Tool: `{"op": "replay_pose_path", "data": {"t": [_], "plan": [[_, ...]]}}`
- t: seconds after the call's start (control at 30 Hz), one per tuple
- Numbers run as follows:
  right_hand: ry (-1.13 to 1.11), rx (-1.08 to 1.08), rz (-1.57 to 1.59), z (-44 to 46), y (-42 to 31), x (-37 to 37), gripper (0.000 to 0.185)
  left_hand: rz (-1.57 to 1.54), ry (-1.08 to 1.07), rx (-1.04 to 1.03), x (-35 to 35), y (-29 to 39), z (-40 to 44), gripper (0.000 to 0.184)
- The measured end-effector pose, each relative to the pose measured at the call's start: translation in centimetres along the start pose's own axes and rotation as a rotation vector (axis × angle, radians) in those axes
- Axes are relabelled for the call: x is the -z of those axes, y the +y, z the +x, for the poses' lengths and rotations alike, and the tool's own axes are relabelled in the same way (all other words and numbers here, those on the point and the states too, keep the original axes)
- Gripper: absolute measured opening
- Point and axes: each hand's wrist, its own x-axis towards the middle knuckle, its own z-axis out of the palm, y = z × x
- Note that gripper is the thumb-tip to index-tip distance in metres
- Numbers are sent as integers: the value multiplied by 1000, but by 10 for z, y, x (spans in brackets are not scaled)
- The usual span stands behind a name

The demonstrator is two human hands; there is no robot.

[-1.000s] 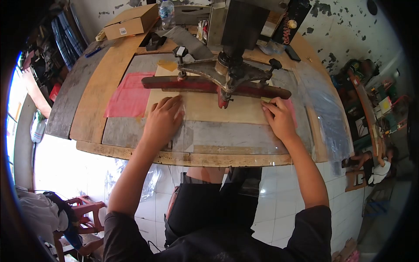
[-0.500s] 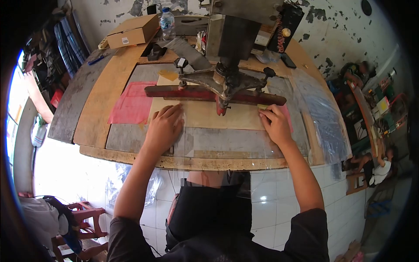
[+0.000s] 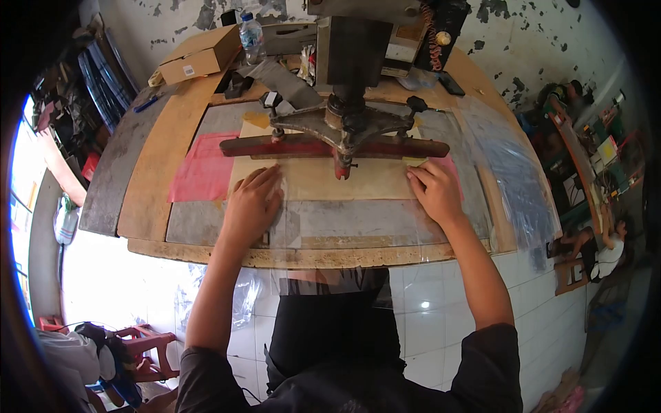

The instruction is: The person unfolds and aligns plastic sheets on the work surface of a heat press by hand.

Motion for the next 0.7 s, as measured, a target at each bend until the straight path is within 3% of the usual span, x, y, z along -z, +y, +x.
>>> {"op": "replay_pose_path", "data": {"t": [0.7], "plan": [[8, -58, 16, -1, 7, -3, 9, -51, -12, -3, 3, -5, -1, 41]]}}
